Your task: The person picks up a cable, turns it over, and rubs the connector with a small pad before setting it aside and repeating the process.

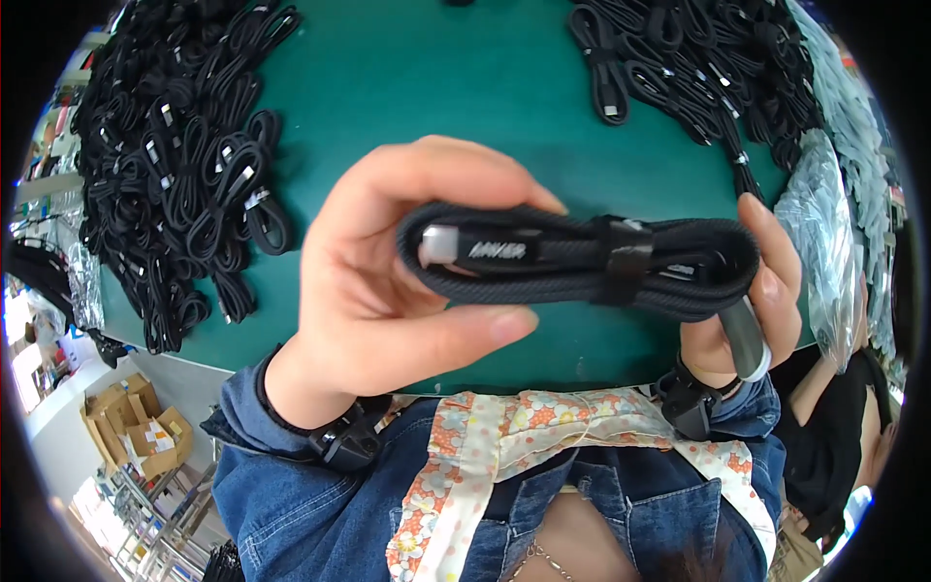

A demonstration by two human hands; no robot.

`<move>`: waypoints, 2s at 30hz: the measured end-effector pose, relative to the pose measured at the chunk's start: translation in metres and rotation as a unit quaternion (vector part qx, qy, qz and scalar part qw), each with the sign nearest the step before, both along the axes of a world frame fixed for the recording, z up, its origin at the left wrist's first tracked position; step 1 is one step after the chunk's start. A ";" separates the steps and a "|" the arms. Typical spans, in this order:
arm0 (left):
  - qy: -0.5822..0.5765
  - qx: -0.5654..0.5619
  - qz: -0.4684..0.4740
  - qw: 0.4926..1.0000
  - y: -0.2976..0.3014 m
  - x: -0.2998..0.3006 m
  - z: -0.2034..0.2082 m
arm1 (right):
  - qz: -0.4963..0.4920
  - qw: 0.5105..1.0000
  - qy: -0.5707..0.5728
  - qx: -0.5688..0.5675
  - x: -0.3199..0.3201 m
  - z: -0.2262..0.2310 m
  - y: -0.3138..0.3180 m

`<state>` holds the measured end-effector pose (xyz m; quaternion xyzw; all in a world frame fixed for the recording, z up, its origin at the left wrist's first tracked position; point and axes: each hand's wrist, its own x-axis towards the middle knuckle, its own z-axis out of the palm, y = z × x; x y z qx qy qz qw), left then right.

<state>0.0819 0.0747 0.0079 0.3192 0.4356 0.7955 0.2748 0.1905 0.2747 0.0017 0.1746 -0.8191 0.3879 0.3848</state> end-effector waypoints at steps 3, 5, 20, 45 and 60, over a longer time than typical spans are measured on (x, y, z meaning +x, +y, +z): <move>0.096 -0.023 0.003 0.995 -0.002 -0.001 0.000 | 0.030 0.998 0.019 0.043 0.001 0.002 0.005; 0.119 0.004 -0.007 0.993 0.001 0.001 0.003 | 0.020 0.999 -0.032 0.019 0.010 0.007 0.004; 0.180 -0.020 0.022 0.983 0.002 0.003 0.009 | 0.010 0.999 0.052 0.003 -0.007 0.003 -0.005; 0.469 -0.509 0.277 0.666 -0.074 -0.070 0.031 | -0.041 0.862 -0.218 -0.456 -0.021 0.001 0.008; -0.197 -0.010 0.041 0.979 0.006 0.000 -0.002 | 0.122 0.877 -0.346 -0.312 0.005 0.005 -0.023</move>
